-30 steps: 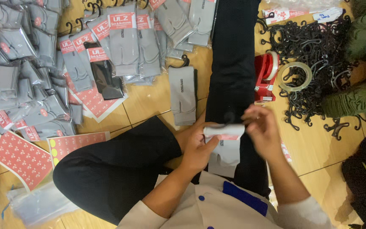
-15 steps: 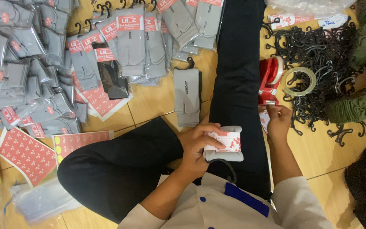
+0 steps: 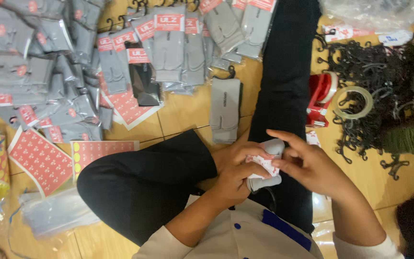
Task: The person packages socks by wrapping a cardboard label around each pair, placing them into individual plastic bags, and sealing the bags.
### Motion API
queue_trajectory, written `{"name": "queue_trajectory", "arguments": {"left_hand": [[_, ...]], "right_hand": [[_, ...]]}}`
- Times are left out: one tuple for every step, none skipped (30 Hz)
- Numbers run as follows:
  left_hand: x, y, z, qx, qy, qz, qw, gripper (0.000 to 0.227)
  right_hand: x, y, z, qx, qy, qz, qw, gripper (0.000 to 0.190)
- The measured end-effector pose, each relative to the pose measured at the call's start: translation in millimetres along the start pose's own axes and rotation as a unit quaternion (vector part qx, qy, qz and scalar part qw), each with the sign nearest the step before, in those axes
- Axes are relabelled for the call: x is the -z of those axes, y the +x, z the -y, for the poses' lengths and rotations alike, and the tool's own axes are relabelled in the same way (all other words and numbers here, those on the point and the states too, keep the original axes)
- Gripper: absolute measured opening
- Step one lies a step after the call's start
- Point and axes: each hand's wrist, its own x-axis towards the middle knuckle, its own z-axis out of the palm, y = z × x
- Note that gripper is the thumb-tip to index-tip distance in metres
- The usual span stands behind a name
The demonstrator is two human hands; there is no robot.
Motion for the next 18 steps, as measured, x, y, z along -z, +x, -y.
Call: {"name": "queue_trajectory", "arguments": {"left_hand": [[6.3, 0.7, -6.7, -0.002, 0.005, -0.004, 1.000, 0.012], [12.0, 3.5, -12.0, 0.021, -0.032, -0.016, 0.999, 0.015], [17.6, 6.1, -16.9, 0.043, -0.069, -0.028, 0.996, 0.018], [17.6, 3.0, -14.2, 0.044, -0.064, -0.034, 0.996, 0.018], [17.3, -0.4, -11.1, 0.054, -0.069, -0.040, 0.995, 0.016], [16.9, -3.0, -7.6, 0.063, -0.075, -0.045, 0.994, 0.014], [30.9, 5.6, -22.5, 0.064, -0.071, -0.050, 0.994, 0.014], [45.0, 16.4, -36.1, 0.106, -0.067, 0.027, 0.992, 0.034], [58.8, 27.0, -49.8, 0.148, -0.062, 0.104, 0.982, 0.059], [82.2, 31.8, -49.8, 0.149, -0.059, 0.099, 0.982, 0.059], [105.4, 36.1, -49.8, 0.205, 0.008, 0.069, 0.976, 0.066], [128.2, 39.5, -50.4, 0.259, 0.074, 0.039, 0.962, 0.074], [166.0, 33.7, -40.9, 0.262, 0.075, 0.035, 0.962, 0.074], [203.9, 28.1, -31.4, 0.312, 0.165, -0.018, 0.935, 0.057], [241.7, 22.5, -22.8, 0.359, 0.252, -0.071, 0.896, 0.041], [297.6, -5.6, -7.6, 0.358, 0.254, -0.075, 0.895, 0.041], [348.8, -38.8, 2.8, 0.288, 0.351, -0.146, 0.879, 0.030], [393.1, -77.7, 10.3, 0.214, 0.440, -0.211, 0.846, 0.028]], "right_hand": [[-3.5, -2.3, -13.3, 0.004, -0.002, 0.005, 1.000, 0.070], [-4.5, -1.5, -26.3, 0.008, -0.015, -0.017, 1.000, 0.067], [-5.1, 0.2, -39.8, 0.011, -0.029, -0.039, 0.999, 0.064], [-14.8, -2.9, -47.0, 0.013, -0.030, -0.032, 0.999, 0.064], [-24.3, -6.2, -54.8, 0.097, -0.077, -0.095, 0.988, 0.075], [-33.2, -9.6, -62.8, 0.180, -0.123, -0.159, 0.963, 0.087], [-41.6, -16.3, -56.8, 0.183, -0.122, -0.153, 0.964, 0.087], [-48.3, -21.0, -50.7, 0.214, -0.069, -0.164, 0.960, 0.058], [-54.7, -25.8, -44.8, 0.245, -0.015, -0.174, 0.954, 0.057], [-51.0, -34.5, -68.6, 0.246, -0.014, -0.169, 0.954, 0.057], [-47.0, -43.0, -93.0, 0.160, 0.148, -0.239, 0.946, 0.059], [-43.1, -52.8, -117.5, 0.065, 0.304, -0.300, 0.902, 0.072], [-30.2, -51.0, -110.8, 0.064, 0.304, -0.296, 0.903, 0.072], [-16.5, -48.0, -103.9, 0.024, 0.304, -0.317, 0.898, 0.060], [-2.5, -45.0, -96.4, -0.015, 0.303, -0.339, 0.891, 0.048], [-1.1, -30.8, -104.3, -0.012, 0.304, -0.335, 0.892, 0.048], [0.7, -16.3, -112.0, -0.077, 0.153, -0.325, 0.930, 0.039], [1.5, -5.3, -120.4, -0.143, -0.001, -0.307, 0.941, 0.031]]}}
